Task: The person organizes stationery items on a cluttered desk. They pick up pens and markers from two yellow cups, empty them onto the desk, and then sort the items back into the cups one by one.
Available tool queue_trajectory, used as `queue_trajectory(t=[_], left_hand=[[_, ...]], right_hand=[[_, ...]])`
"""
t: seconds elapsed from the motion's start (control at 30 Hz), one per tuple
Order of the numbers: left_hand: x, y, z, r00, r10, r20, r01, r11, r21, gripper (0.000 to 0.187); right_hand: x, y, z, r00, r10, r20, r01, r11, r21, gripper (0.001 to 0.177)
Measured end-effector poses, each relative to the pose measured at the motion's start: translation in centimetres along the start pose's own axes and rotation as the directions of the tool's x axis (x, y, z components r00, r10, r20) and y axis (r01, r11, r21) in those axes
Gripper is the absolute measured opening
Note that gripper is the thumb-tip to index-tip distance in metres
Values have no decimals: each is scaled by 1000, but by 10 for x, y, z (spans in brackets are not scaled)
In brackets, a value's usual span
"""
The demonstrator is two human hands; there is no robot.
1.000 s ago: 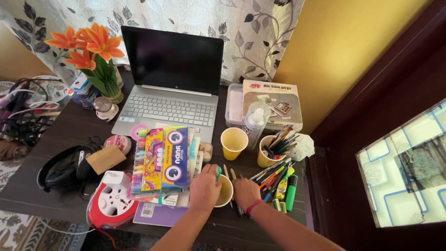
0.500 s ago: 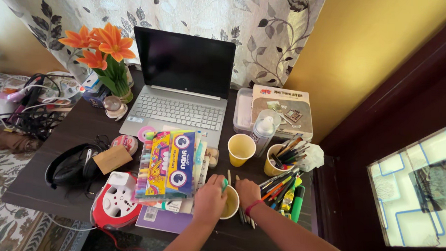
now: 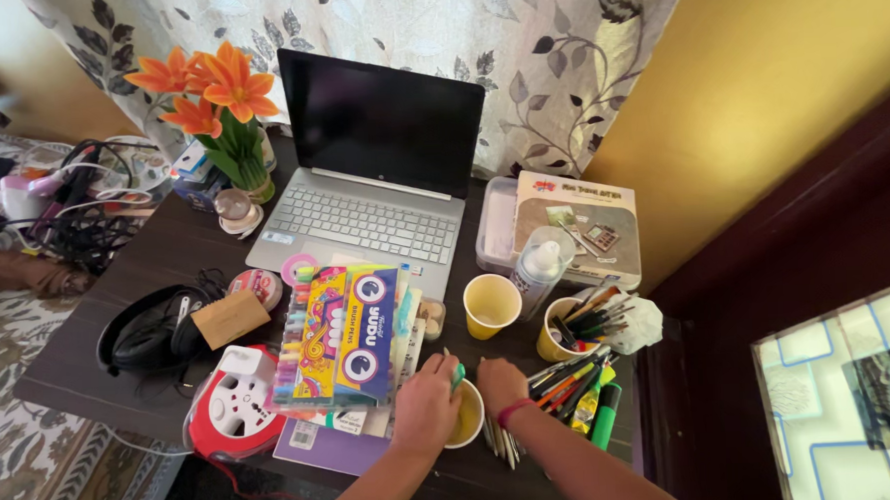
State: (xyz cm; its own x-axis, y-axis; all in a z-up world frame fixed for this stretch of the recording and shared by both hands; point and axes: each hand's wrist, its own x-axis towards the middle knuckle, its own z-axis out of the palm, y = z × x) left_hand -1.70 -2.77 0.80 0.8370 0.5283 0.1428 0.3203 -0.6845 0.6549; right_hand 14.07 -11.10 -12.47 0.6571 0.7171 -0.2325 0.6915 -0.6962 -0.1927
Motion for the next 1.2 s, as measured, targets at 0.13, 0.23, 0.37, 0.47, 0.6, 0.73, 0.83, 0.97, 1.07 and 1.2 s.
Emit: queue_trajectory(t=[0.13,0.23,0.37,0.47,0.6,0.73,0.83,0.97,1.07,1.2], left_hand=[[-2,1,-2,1000,7,-22,-7,1000,-11,36],[-5,1,0,1000,-25,-10,25,1000,-8,29],[-4,3,-2,1000,-29,-6,29,999,-28,31],[0,3,-4,1000,20,10,-20,999,-30,38],[7,-2,-8,994,103,41,-101,994,-44,42],[4,-1,-13,989,122,78,-120,992,-34,54],[3,0,-10,995,58,84,-58,998,-3,47],[2,-1,-2,999,33,32,-33,999,5,36],[-1,-5,0,1000,29,6,-29,1000,-10,36],[-3,-7,3,999,34,-11,-34,999,-15,37]], right_hand=[[-8,5,-58,997,48,-65,-26,951,309,29],[-30,8,-108,986,56,-155,36,845,533,26],[-63,-2,-158,950,7,-311,228,662,714,22],[-72,-11,-166,939,-95,-332,319,608,727,20],[-76,-22,-141,911,-260,-321,410,661,628,20],[-73,-23,-121,814,-449,-369,578,691,433,20],[-71,-17,-117,767,-481,-424,635,663,397,21],[-62,-3,-112,848,-456,-270,519,614,595,18],[-50,3,-94,988,-102,-112,128,161,979,19],[-19,-1,-70,966,-127,-224,249,679,690,17]])
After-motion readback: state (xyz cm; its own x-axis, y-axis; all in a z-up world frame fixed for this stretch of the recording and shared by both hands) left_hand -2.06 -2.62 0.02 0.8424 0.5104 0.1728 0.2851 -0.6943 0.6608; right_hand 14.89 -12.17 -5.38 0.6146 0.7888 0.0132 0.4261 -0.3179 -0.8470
